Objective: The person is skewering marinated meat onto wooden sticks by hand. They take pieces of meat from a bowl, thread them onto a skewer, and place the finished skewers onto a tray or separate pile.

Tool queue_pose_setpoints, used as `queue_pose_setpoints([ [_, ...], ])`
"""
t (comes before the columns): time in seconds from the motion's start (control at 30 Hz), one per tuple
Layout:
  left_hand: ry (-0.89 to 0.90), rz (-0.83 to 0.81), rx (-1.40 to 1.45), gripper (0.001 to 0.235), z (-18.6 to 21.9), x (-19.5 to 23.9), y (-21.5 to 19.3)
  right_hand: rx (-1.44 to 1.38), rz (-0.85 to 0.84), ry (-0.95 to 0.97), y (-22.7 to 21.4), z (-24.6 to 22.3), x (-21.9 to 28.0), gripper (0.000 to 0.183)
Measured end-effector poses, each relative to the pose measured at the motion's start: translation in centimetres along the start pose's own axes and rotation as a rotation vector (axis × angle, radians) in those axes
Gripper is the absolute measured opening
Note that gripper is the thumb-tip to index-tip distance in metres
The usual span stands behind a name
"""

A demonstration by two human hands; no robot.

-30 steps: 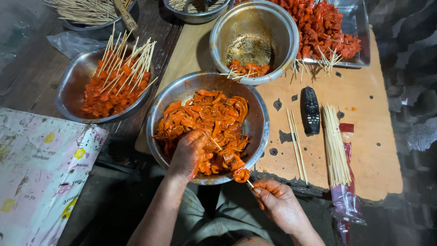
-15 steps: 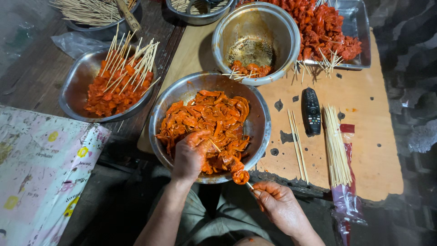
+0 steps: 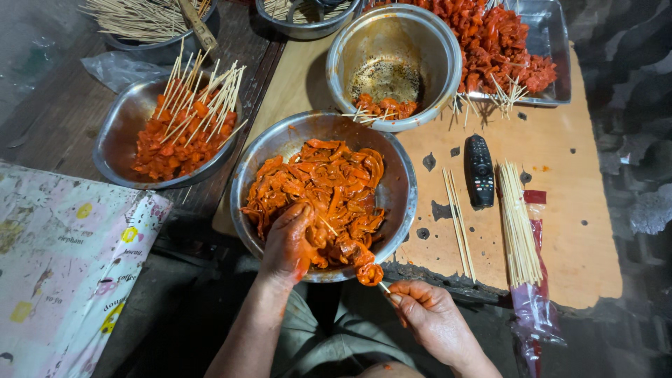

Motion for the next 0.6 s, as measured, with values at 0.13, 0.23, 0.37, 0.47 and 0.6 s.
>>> queue_pose_setpoints([
  [0.13,-0.091,0.113,0.022,0.014,-0.8,-0.3,-0.9,0.041,0.013,0.065,-0.2,0.4,0.1,0.024],
  [0.23,0.015,-0.05,-0.023,0.012,-0.3,-0.2,-0.2,0.035,0.018,0.069,0.0,0.3,0.1,0.022],
  [0.37,0.11,-0.049,-0.34,0.014,0.5,0.1,-0.5,0.089,0.017,0.046,-0.1,-0.5,0.2,0.021],
  [0.47,0.126,-0.078,-0.354,0.016,1.0,0.4,-0.1,0.147,0.02,0.048,-0.2,-0.8,0.3,0.02],
  [0.6,0.06,-0.147,-0.331,0.012,0.4,0.4,-0.3,0.194,0.035,0.108,-0.4,-0.3,0.2,0.021],
])
Point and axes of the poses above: each hand's wrist, its own x-axis away from the middle knuckle, its own y-axis out of the palm, z = x × y, the point moved 9 cm from there along -x, towards the middle knuckle, and after that the axes turned 11 degrees about z, right-handed, at the moved point
